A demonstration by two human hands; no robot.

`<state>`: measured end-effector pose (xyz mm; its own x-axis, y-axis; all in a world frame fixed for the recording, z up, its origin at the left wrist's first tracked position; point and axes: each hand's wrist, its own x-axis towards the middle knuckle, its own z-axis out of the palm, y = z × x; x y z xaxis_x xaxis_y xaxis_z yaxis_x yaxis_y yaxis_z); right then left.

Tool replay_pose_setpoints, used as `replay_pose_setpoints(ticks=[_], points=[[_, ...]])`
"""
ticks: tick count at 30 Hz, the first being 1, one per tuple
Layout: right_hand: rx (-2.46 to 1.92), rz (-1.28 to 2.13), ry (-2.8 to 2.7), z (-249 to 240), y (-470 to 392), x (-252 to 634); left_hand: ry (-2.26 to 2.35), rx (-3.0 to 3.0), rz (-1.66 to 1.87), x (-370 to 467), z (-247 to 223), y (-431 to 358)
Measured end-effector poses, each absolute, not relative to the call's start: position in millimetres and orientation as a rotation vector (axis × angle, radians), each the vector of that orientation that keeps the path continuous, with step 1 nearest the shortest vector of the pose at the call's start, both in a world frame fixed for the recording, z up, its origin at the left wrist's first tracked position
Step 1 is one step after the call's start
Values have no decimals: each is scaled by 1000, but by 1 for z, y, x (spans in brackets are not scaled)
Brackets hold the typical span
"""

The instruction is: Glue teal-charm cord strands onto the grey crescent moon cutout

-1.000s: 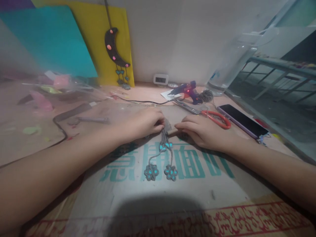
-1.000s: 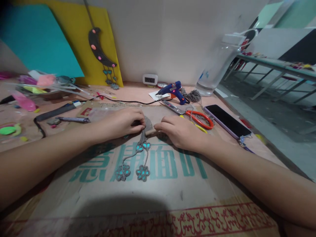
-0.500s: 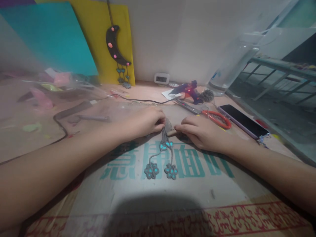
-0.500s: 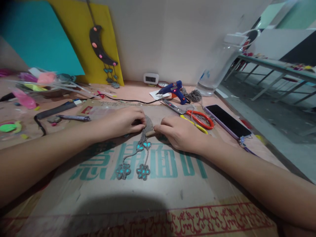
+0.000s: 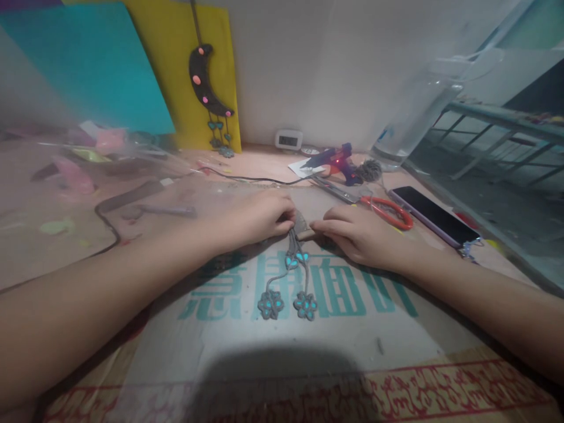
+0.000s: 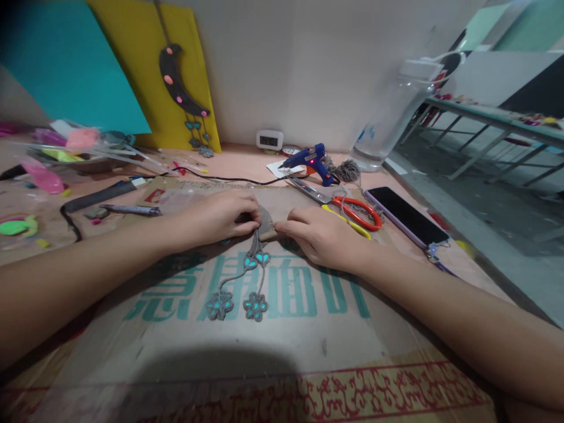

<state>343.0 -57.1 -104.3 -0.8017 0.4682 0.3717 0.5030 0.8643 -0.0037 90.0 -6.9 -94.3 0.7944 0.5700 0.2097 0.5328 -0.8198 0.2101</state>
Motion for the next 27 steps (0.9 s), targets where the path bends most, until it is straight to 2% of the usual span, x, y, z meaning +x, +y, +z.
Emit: replay_pose_setpoints(ticks=[11,21,27], points=[[-753,-132,-2666,-105,-58,343,934,2414,547,87,-97,-3],[-840,-169,-2510,-107,-56,345,877,2491,567,89,-103,-5],[-745,-219,-2607,-108,-55,339,865,2474,567,89,-104,-3]])
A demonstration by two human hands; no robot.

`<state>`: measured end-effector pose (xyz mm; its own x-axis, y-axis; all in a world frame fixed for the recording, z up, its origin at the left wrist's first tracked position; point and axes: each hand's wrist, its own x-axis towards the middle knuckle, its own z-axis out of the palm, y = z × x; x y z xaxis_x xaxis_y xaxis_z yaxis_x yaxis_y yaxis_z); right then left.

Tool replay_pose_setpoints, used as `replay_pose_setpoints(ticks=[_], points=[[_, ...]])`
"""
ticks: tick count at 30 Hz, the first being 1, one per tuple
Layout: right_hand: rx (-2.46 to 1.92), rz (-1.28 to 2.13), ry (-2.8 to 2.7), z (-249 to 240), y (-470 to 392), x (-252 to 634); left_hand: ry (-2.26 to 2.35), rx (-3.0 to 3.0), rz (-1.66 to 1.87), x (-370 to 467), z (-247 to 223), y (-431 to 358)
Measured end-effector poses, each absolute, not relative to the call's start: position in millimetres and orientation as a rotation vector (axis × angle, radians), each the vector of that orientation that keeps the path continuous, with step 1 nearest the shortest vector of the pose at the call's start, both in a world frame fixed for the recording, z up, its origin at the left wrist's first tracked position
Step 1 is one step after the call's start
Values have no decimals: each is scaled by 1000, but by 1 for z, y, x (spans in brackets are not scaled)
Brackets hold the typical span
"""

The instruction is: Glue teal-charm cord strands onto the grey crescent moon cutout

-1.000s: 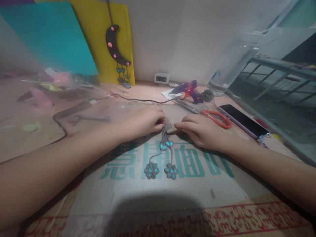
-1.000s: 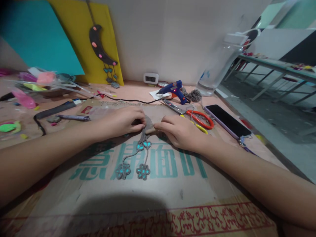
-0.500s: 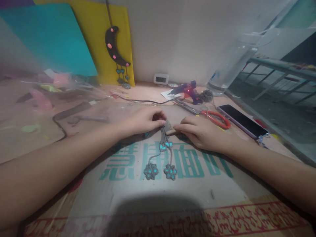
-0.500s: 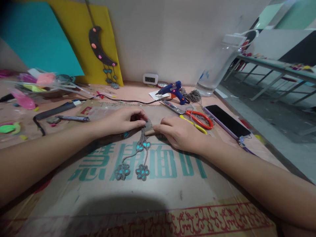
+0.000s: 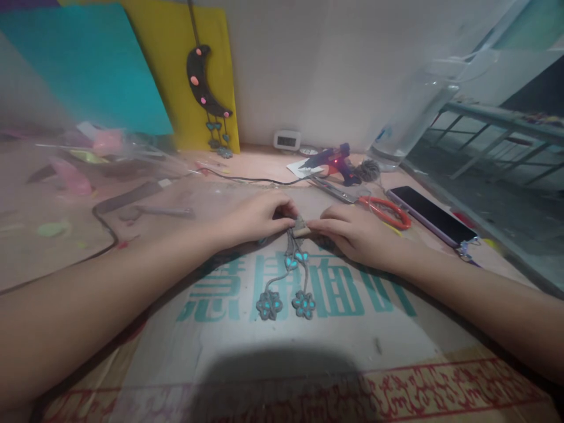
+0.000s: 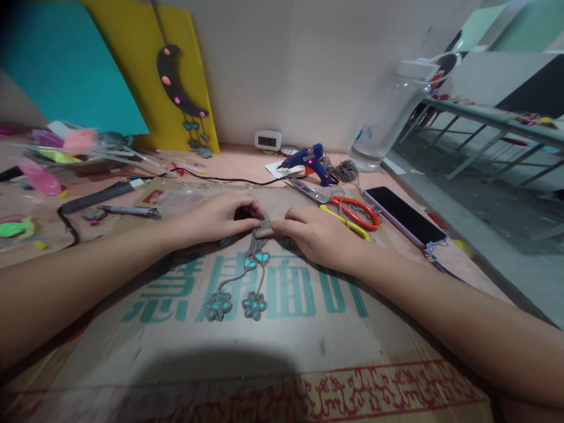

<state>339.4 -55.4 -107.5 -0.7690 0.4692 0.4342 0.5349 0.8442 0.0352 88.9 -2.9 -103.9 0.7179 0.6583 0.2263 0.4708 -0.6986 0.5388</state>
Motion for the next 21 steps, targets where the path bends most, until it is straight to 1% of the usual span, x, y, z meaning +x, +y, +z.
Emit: replay_pose_setpoints(ticks=[7,14,17,21], points=[[-738,-118,-2605,-106,-58,342,875,2466,556,89,-103,-4],[-740,-136,-2544,-108,-58,344,953,2414,577,85,-98,-4],[-784,-158,-2501,-108,-57,344,1141,2573,611,77,-95,-2],[-899,-159,-2419,-107,-56,343,1260,2796,422,71,-97,2]])
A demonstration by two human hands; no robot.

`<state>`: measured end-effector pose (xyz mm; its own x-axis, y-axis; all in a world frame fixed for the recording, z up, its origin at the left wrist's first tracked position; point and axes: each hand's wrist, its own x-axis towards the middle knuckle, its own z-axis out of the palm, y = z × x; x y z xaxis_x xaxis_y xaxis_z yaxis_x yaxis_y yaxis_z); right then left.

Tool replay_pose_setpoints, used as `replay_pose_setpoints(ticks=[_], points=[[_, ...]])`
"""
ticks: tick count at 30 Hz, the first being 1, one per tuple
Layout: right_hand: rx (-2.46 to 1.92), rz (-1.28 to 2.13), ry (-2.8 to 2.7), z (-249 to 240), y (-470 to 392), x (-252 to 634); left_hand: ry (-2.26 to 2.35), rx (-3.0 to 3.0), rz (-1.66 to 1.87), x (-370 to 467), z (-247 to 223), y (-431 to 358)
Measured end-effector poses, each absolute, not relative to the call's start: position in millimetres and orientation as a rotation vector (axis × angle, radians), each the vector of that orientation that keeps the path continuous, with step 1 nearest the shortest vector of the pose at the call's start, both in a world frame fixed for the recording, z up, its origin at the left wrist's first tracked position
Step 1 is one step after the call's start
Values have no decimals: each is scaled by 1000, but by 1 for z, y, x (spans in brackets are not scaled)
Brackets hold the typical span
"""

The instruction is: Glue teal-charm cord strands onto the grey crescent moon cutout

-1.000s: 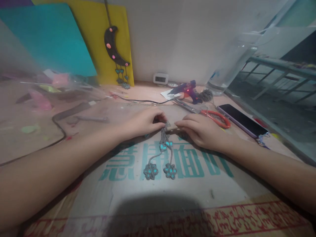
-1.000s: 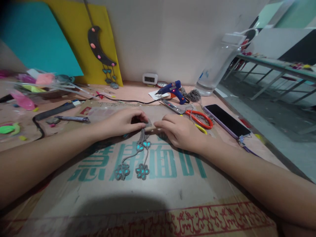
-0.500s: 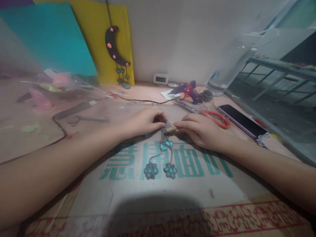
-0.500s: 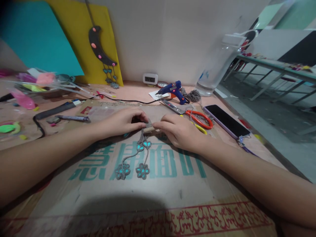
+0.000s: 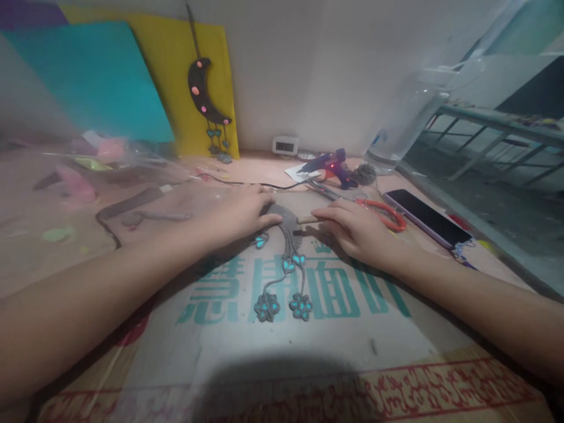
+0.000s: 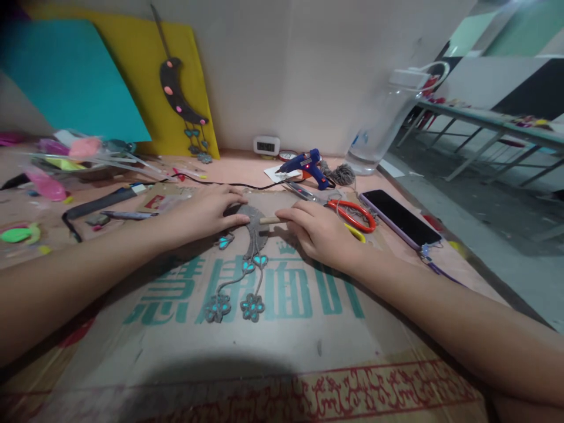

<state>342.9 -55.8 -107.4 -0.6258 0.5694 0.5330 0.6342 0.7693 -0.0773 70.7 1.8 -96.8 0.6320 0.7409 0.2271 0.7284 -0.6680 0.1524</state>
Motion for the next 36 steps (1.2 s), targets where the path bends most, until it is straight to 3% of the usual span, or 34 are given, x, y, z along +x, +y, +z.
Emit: replay_pose_setpoints(ticks=[8,21,25,31,36], points=[[-1028,-73,-2269,-117,-47,347,1215,2276,613,75,-77,-4],[-1102,-220,-2332,-119,-29,352,1096,2398,1448,60,59,-32],[-1109,-227,-2255,-77,-33,338,1004,2445,1544,55,73,-39],[-1134,189,-2011,22,-55,295,951,2406,1606,48,67,-46],[-934,379,-2036,45,-62,264,852,2333,1635,47,56,-53]])
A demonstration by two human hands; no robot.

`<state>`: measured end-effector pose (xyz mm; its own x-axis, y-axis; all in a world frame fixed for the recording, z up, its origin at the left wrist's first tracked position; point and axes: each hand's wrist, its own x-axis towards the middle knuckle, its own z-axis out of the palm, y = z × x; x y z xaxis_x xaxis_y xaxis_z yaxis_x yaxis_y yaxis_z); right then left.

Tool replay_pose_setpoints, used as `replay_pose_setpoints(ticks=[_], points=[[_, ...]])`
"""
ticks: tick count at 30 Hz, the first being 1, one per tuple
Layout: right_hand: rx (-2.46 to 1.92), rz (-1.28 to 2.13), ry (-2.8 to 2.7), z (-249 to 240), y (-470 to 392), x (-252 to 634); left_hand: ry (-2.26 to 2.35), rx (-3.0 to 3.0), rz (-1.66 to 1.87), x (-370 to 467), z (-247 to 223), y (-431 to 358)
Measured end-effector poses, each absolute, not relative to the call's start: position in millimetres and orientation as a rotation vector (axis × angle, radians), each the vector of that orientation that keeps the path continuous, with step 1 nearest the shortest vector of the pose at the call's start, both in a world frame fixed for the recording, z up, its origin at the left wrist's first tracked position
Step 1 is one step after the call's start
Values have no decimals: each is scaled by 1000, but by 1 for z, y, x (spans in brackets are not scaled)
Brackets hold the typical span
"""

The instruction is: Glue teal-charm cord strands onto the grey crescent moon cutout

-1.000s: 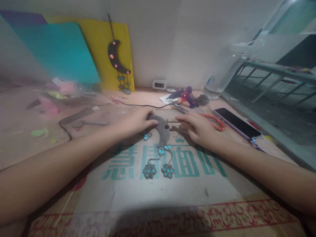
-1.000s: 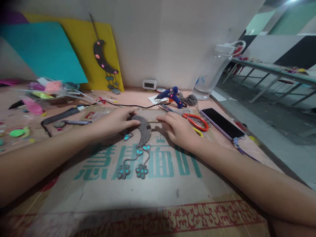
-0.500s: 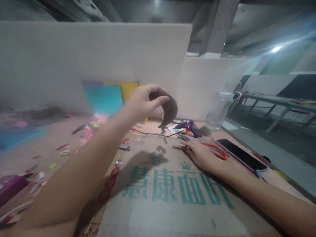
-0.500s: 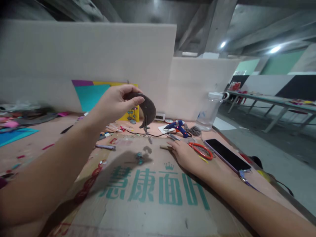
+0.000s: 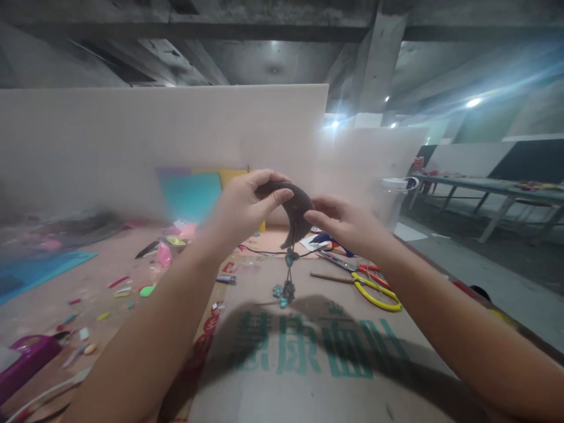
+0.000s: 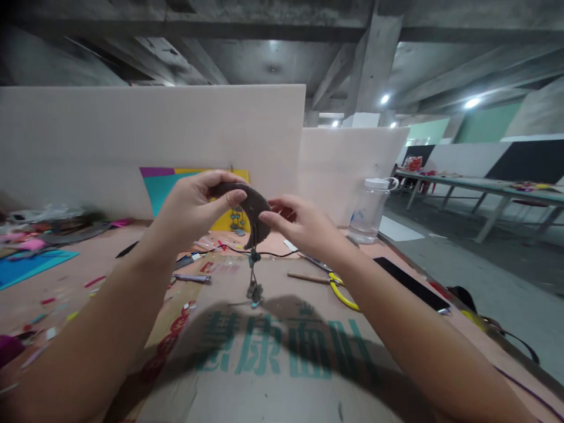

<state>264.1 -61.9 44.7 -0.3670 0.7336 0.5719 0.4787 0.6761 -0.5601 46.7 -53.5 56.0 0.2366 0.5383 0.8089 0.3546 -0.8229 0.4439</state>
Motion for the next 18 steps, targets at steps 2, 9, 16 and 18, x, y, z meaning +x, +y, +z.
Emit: replay_pose_setpoints(ticks=[2,9,16,18], points=[[-904,406,-2039,40,-60,260,823,2292,1671,47,51,-54],[-935,322,-1878,31,-57,269,749,2053,1467,52,31,-32],[-933,328,-1760,34,-49,279,792,1960,807,72,1,-22],[-931,317,-1761,35,-47,282,713,1847,750,77,-10,-24]])
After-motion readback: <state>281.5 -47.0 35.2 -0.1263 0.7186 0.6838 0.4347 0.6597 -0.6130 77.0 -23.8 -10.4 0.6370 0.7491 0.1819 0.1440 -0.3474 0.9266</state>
